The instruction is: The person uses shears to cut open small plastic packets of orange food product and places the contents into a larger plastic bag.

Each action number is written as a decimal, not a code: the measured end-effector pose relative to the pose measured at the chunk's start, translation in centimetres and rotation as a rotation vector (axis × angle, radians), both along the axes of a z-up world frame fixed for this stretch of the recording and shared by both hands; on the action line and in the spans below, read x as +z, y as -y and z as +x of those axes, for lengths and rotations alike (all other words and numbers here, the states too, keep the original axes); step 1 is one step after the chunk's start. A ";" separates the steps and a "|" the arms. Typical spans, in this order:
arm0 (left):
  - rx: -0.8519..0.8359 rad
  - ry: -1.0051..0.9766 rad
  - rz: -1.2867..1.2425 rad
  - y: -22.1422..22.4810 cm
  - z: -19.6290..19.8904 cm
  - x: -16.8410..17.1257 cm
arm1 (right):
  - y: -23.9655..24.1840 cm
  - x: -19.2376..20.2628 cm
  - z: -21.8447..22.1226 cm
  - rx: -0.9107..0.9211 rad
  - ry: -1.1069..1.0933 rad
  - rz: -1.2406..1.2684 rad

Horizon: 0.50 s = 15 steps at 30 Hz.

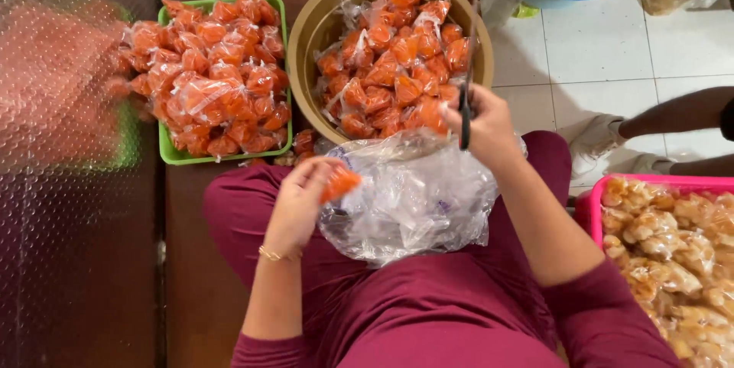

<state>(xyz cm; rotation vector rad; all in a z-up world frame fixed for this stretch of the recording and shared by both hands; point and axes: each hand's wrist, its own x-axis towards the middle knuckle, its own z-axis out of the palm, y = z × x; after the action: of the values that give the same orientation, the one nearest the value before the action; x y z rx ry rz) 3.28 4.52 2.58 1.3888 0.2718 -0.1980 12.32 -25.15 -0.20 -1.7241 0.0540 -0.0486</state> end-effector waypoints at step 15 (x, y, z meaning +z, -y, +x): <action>0.556 0.577 1.140 -13.8 16.4 -13.4 | -1.0 -5.8 -8.1 0.125 -0.096 -0.046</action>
<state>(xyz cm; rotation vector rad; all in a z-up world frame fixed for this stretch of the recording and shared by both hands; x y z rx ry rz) 19.64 18.28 -10.83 2.3269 0.2801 0.9509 4.22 -24.13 -5.95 -1.7712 0.0159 0.1264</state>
